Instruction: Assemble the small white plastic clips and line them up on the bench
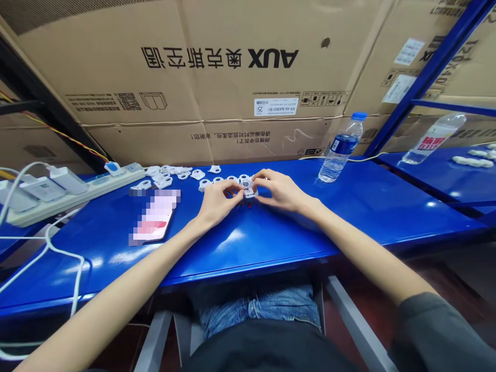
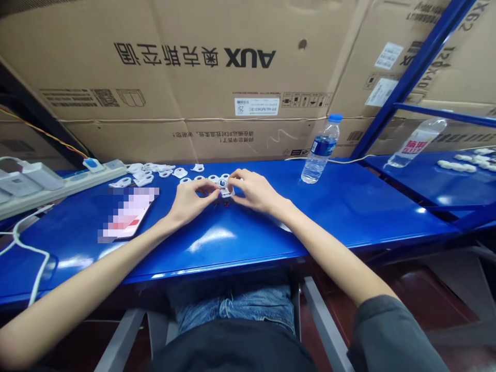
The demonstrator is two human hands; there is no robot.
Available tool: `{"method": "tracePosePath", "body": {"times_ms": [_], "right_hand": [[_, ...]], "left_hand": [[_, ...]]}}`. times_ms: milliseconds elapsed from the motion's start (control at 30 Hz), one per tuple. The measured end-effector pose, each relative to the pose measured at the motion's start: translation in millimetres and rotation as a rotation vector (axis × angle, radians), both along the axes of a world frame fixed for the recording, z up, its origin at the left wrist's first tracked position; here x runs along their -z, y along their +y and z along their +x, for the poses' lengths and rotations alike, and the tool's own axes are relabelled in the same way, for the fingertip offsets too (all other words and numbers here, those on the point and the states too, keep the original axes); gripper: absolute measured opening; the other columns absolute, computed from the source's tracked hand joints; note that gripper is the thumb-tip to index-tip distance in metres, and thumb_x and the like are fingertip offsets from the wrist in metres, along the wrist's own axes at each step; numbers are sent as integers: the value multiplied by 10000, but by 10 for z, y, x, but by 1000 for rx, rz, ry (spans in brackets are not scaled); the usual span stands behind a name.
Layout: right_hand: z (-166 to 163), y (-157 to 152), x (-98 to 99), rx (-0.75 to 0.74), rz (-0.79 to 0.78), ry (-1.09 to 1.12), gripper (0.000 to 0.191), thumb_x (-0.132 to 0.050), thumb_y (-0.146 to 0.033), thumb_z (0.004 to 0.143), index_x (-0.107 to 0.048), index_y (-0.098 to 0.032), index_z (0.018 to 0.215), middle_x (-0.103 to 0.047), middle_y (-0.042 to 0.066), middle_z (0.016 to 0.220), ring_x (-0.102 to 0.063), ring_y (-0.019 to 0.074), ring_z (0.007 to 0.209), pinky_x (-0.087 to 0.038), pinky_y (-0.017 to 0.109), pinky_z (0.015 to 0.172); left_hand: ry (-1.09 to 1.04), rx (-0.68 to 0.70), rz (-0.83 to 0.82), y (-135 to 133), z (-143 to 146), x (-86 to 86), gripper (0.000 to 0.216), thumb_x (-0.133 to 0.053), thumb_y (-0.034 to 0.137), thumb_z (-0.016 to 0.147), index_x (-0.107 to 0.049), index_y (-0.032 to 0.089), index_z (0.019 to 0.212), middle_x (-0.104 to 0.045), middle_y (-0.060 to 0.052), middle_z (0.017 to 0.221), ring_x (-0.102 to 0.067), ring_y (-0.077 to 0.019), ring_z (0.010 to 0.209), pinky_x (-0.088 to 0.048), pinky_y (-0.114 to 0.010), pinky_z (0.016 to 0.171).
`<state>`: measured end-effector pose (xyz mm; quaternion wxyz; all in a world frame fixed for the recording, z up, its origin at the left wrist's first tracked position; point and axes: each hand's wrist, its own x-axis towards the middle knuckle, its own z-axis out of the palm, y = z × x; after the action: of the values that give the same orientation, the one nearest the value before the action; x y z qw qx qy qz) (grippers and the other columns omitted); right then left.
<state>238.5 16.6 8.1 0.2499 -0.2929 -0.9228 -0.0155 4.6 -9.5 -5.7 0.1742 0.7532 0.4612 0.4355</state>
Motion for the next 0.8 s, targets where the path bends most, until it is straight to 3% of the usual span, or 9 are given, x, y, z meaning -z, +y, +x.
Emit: {"method": "tracePosePath", "body": {"times_ms": [467,800], "right_hand": [[74,92,9,23,-68,6,193,-621,-344,991,-679,-238,1142,-677,101,1277,-628,277,1187,-521,402,1012],[781,587,30,335,-119,-29,179,-611,-287,961,-652,-218,1121,-732,118,1211,-671,318,1147,-522,443,988]], "left_hand": [[21,-12,63,20,-12,15,143,-690,353,905,-747,222,904,-808,-22,892,-730,-184,776,-569,-310,743],[68,-20,6,20,-28,11,138,-648,354,922,-699,229,901,-790,-38,934,-722,-204,827,-559,-323,740]]}}
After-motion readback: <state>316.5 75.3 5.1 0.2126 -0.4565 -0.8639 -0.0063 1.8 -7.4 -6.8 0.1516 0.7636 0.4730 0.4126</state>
